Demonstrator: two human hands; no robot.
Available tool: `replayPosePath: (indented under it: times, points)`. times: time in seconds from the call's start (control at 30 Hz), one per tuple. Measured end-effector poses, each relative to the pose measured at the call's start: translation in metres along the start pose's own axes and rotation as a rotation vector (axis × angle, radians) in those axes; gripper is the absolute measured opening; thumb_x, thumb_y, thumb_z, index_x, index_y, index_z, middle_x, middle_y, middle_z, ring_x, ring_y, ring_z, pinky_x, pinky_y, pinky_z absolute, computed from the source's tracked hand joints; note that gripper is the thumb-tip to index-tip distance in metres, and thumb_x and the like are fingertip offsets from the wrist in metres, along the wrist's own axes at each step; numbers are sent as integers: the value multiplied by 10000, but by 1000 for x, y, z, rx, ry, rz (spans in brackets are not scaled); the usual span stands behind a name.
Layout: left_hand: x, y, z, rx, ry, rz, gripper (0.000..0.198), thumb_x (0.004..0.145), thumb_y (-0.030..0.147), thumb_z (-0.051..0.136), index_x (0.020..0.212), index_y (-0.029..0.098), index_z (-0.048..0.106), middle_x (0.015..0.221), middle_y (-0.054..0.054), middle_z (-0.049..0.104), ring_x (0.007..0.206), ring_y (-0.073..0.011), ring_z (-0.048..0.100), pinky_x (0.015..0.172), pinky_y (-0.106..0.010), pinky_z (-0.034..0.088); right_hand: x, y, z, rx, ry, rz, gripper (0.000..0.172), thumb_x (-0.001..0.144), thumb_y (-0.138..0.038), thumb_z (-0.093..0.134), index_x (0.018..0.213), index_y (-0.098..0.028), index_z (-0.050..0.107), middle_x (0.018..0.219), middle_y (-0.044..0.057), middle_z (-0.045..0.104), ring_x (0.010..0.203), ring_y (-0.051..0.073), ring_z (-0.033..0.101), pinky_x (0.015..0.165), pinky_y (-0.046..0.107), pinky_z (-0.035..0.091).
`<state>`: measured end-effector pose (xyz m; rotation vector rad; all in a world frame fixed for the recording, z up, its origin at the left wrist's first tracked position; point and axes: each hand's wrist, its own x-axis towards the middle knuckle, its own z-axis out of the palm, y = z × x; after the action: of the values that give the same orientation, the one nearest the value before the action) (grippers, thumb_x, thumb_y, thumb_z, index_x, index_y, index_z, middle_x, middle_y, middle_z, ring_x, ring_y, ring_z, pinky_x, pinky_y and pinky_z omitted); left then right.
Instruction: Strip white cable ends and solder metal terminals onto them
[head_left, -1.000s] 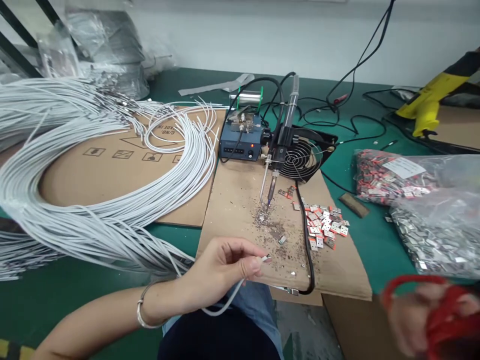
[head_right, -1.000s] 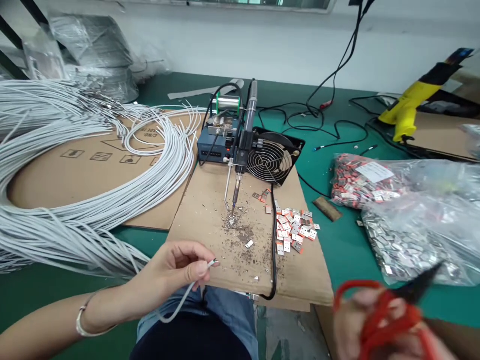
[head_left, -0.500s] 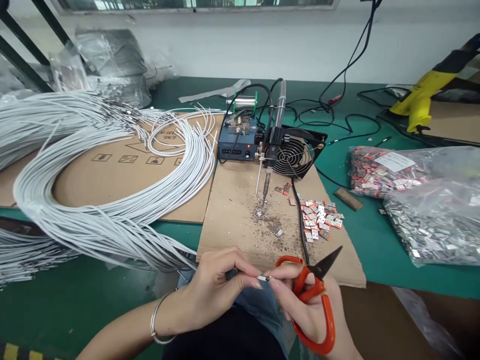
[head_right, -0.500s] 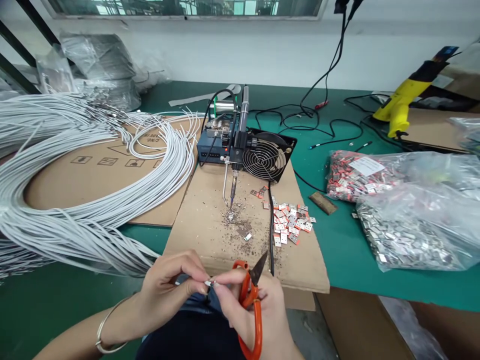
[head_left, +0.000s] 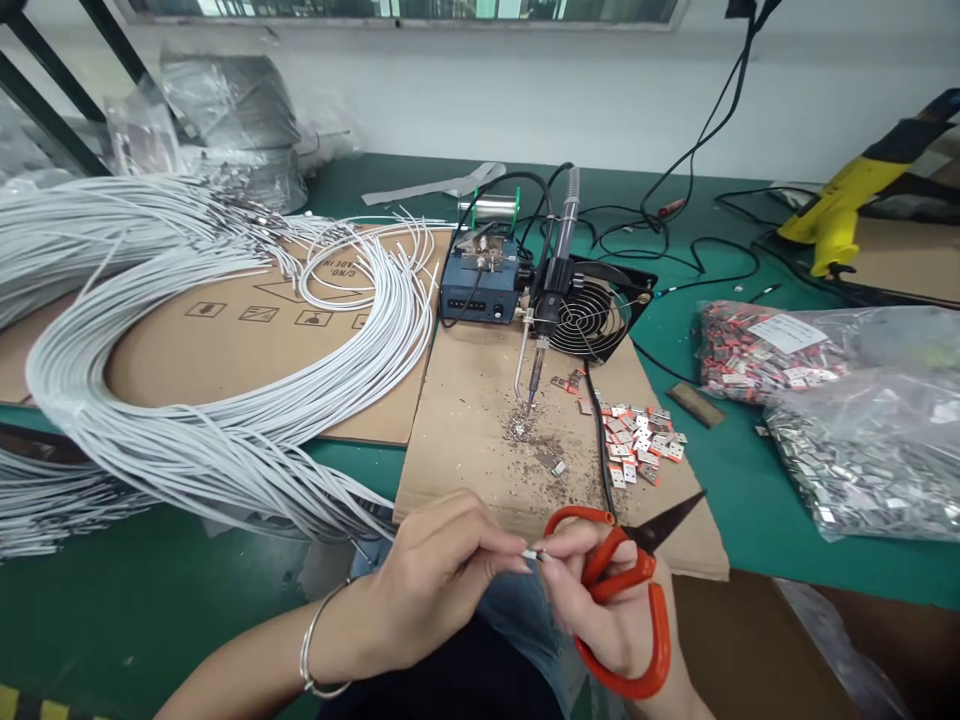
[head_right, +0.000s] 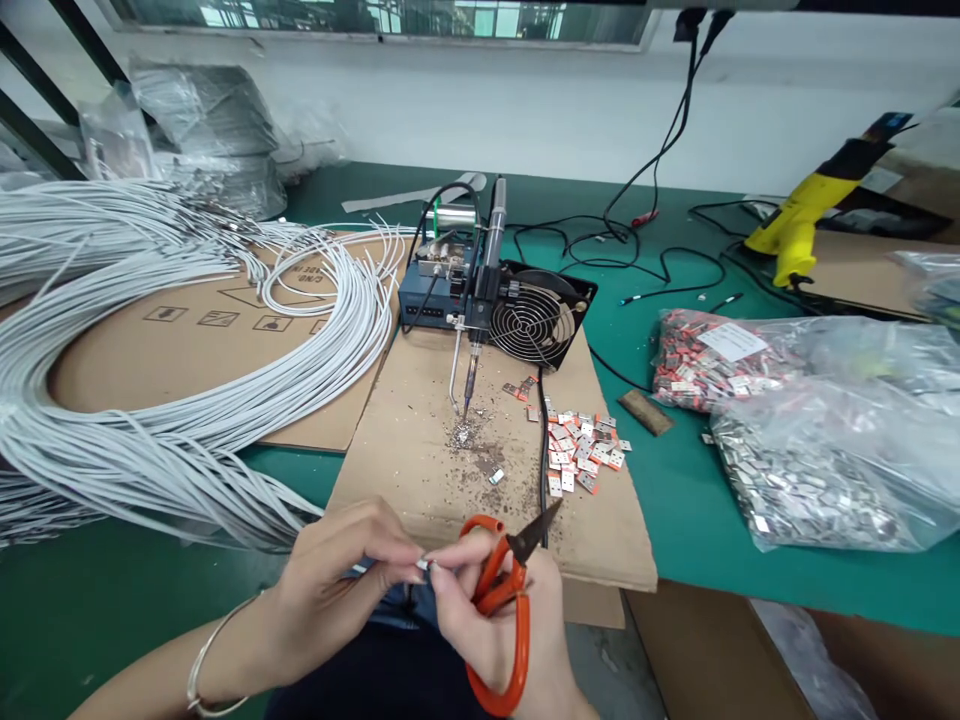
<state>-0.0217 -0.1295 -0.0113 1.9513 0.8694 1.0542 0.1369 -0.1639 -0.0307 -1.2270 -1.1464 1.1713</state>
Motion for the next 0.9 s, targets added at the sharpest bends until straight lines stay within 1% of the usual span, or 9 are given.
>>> replayPosePath:
  times: [0.07,0.17,0.3,0.4,0.47,0.57,0.67,0.77,0.9]
  points:
    - [-1,-3,4,-63,32,-58,108,831,160,587,733,179,628,638,-55,650,622,-158,596,588,-264,457,0,6,7,71,-10,7,174,776,-340,632,661,-213,601,351,-62,428,285,99,366,329,238,301]
    - [-1,-5,7,-203,50,-215,140,802,240,637,677,179,622,635,-42,623,621,-157,581,585,-260,442,2,12,14,134,-16,21,223,804,-390,602,673,-217,550,336,-67,448,254,100,383,307,221,302]
    - [2,-4,8,-498,77,-485,235,736,341,703,629,157,603,610,-11,596,567,-120,522,556,-233,406,6,8,14,166,-37,32,205,793,-371,628,685,-200,600,339,-56,486,251,96,412,297,205,326]
    - [5,-2,7,-735,104,-627,316,622,387,788,609,138,594,570,13,589,540,-93,496,533,-205,375,7,2,11,173,-39,56,135,772,-314,660,730,-185,665,371,-44,525,269,81,425,306,185,341]
    - [7,-1,6,-862,91,-677,336,586,384,812,613,130,594,551,13,605,528,-84,505,525,-193,370,7,-2,11,174,-21,84,98,756,-286,675,738,-191,688,408,-38,548,289,68,423,318,174,342]
    - [6,-3,6,-998,68,-729,325,603,366,811,637,125,596,526,6,624,488,-74,508,500,-180,373,8,-5,10,162,-4,99,73,727,-268,694,752,-201,709,469,-23,582,319,68,429,319,175,329]
    - [4,-6,8,-1140,30,-793,324,615,350,810,656,126,579,504,13,612,432,-59,483,440,-161,346,12,-7,9,136,-30,114,103,713,-258,706,798,-203,722,480,-24,579,333,73,431,322,181,328]
    - [3,-8,8,-1308,-35,-817,305,646,308,795,666,129,549,495,24,587,384,-44,446,395,-151,305,14,-8,8,91,-77,130,98,733,-265,698,799,-194,717,472,-30,567,334,71,442,330,178,341]
    - [4,-10,5,-1464,-118,-863,293,653,235,794,691,130,524,514,33,566,376,-25,418,385,-138,277,13,-4,9,60,-66,71,81,788,-275,655,809,-204,687,501,-36,577,345,67,463,352,171,365]
